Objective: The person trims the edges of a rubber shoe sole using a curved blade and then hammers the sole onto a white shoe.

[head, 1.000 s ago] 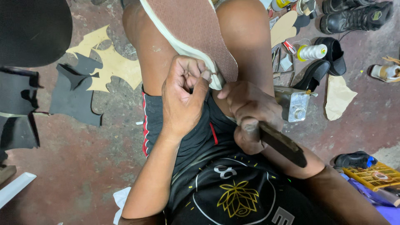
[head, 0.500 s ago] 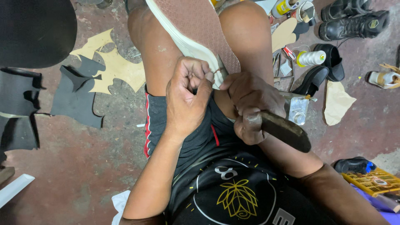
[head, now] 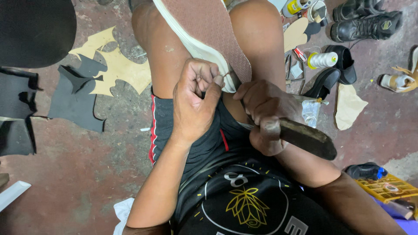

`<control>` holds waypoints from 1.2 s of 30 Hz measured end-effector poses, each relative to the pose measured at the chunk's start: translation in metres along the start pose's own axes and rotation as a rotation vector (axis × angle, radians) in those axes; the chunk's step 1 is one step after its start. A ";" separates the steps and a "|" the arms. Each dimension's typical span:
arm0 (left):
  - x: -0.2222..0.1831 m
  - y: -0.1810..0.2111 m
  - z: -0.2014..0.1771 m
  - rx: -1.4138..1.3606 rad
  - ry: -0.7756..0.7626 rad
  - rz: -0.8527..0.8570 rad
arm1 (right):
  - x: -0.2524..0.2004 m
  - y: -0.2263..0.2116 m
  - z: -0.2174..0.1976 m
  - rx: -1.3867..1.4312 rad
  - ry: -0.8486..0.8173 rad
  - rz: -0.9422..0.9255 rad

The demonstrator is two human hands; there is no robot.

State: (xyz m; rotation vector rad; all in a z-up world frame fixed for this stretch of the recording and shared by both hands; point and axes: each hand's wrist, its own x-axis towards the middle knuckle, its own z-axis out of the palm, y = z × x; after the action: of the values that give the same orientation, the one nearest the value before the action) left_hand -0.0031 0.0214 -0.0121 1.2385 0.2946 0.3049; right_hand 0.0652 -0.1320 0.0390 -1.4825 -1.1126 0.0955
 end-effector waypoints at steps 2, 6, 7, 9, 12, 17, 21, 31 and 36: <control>0.002 -0.001 0.001 0.022 0.008 0.023 | 0.006 0.010 0.004 -0.007 0.045 -0.054; 0.001 -0.004 0.000 -0.106 -0.019 0.010 | 0.008 0.026 0.020 0.093 0.239 -0.151; 0.000 -0.005 0.000 -0.128 -0.022 0.014 | 0.005 0.021 0.020 0.117 0.234 -0.097; -0.002 -0.007 0.000 -0.173 -0.027 0.021 | -0.003 0.006 0.019 0.169 0.225 0.010; -0.006 -0.008 0.000 -0.199 -0.011 -0.017 | -0.009 -0.014 0.002 0.049 0.079 0.158; -0.005 -0.009 -0.002 -0.192 -0.046 0.029 | -0.008 -0.007 0.011 0.104 0.138 0.051; -0.003 -0.009 -0.001 -0.199 -0.066 0.090 | 0.007 0.023 0.024 0.019 0.229 -0.200; -0.017 -0.002 0.017 0.169 0.125 0.221 | -0.021 0.000 -0.014 0.360 0.487 0.148; -0.016 -0.005 0.025 -0.086 0.156 0.061 | -0.023 0.005 -0.008 0.302 0.496 0.085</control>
State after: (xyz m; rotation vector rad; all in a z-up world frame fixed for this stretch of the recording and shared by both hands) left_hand -0.0084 -0.0083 -0.0088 1.1425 0.3743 0.4631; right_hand 0.0610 -0.1521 0.0249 -1.1928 -0.6038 -0.0431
